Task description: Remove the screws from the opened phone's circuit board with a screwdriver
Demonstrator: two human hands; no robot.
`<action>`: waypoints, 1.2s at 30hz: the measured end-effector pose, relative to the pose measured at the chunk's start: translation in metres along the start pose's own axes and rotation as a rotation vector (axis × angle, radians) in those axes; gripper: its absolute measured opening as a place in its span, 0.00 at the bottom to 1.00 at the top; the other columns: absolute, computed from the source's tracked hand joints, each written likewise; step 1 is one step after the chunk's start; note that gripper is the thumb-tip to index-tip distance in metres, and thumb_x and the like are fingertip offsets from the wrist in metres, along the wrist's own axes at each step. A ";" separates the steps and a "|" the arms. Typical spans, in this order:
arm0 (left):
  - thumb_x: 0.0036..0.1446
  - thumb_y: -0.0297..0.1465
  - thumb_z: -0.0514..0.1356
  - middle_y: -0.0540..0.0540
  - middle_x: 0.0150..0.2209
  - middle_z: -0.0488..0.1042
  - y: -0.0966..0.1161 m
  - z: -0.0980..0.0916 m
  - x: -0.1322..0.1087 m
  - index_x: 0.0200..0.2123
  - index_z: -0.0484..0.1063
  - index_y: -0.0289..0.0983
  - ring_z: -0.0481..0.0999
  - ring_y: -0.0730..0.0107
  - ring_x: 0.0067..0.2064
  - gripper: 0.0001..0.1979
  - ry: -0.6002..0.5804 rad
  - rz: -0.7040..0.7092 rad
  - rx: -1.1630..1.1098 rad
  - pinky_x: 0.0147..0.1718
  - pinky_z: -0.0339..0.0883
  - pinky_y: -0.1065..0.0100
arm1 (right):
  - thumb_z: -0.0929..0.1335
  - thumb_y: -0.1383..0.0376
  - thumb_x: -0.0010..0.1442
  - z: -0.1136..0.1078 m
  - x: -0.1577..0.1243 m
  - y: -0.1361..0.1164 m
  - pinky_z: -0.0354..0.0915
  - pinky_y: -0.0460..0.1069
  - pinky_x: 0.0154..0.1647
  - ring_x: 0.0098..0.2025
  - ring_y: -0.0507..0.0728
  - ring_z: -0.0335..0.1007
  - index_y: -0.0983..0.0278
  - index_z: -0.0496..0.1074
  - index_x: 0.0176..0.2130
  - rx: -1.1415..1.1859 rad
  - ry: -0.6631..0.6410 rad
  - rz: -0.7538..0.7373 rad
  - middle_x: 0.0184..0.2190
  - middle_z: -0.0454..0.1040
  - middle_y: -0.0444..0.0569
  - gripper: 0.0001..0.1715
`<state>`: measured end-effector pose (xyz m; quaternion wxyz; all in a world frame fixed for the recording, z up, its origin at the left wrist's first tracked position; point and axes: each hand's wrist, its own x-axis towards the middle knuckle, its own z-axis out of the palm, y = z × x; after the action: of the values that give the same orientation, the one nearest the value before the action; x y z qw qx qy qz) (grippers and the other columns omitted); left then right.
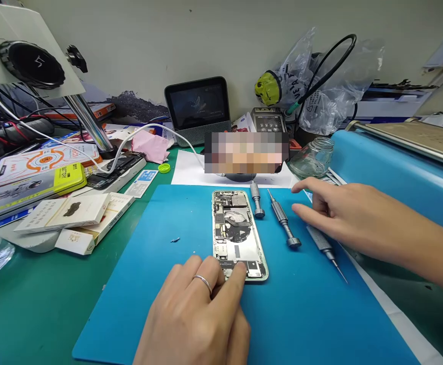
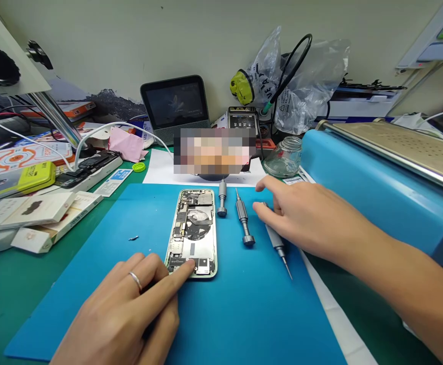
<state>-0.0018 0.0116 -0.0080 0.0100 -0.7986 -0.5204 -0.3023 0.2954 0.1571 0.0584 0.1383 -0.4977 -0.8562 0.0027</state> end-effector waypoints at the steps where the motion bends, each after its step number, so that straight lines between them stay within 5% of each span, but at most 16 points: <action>1: 0.74 0.22 0.54 0.49 0.40 0.74 0.000 0.000 0.000 0.63 0.80 0.44 0.72 0.65 0.38 0.23 0.002 -0.001 -0.002 0.39 0.70 0.59 | 0.69 0.49 0.74 0.004 -0.001 0.000 0.56 0.51 0.15 0.16 0.57 0.70 0.60 0.80 0.52 0.015 -0.024 0.009 0.19 0.76 0.41 0.20; 8: 0.73 0.19 0.51 0.49 0.39 0.73 0.003 0.002 0.003 0.66 0.77 0.43 0.72 0.65 0.37 0.27 -0.044 0.058 0.034 0.43 0.75 0.57 | 0.67 0.55 0.74 0.006 -0.003 -0.012 0.56 0.51 0.18 0.16 0.55 0.69 0.58 0.80 0.46 0.136 -0.027 0.042 0.17 0.73 0.38 0.14; 13: 0.72 0.20 0.51 0.49 0.38 0.73 0.003 0.003 0.003 0.65 0.79 0.43 0.72 0.64 0.36 0.27 -0.040 0.076 0.062 0.47 0.77 0.54 | 0.68 0.53 0.76 -0.011 -0.003 -0.039 0.65 0.51 0.22 0.22 0.56 0.77 0.62 0.81 0.55 0.208 0.222 0.094 0.25 0.83 0.43 0.20; 19: 0.72 0.21 0.52 0.49 0.38 0.74 0.003 0.002 0.003 0.64 0.80 0.43 0.72 0.63 0.37 0.26 -0.029 0.076 0.061 0.42 0.75 0.57 | 0.73 0.59 0.75 -0.005 -0.014 -0.055 0.78 0.51 0.35 0.31 0.54 0.82 0.61 0.83 0.55 0.224 0.528 0.013 0.34 0.85 0.43 0.14; 24: 0.72 0.20 0.53 0.48 0.42 0.78 0.000 -0.004 0.006 0.65 0.78 0.43 0.75 0.63 0.39 0.25 -0.050 0.111 0.087 0.37 0.72 0.60 | 0.74 0.62 0.76 0.002 -0.019 -0.061 0.80 0.51 0.38 0.35 0.54 0.85 0.55 0.82 0.56 0.166 0.602 -0.053 0.38 0.86 0.42 0.10; 29: 0.75 0.21 0.54 0.52 0.62 0.83 -0.006 -0.006 0.009 0.67 0.74 0.39 0.79 0.62 0.53 0.22 -0.002 0.249 0.142 0.47 0.77 0.60 | 0.75 0.63 0.76 0.006 -0.025 -0.070 0.82 0.50 0.38 0.37 0.52 0.88 0.50 0.79 0.58 0.280 0.611 -0.118 0.43 0.88 0.39 0.14; 36: 0.73 0.20 0.56 0.47 0.64 0.83 -0.011 -0.003 0.009 0.70 0.72 0.34 0.83 0.59 0.56 0.25 -0.001 0.324 0.130 0.49 0.81 0.59 | 0.75 0.73 0.73 0.018 -0.026 -0.070 0.88 0.50 0.47 0.40 0.52 0.89 0.45 0.77 0.62 0.412 0.558 -0.254 0.50 0.88 0.37 0.27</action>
<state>-0.0100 0.0233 -0.0044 0.1100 -0.8698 -0.4032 -0.2621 0.2438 0.1021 0.0448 0.4630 -0.3308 -0.8220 0.0223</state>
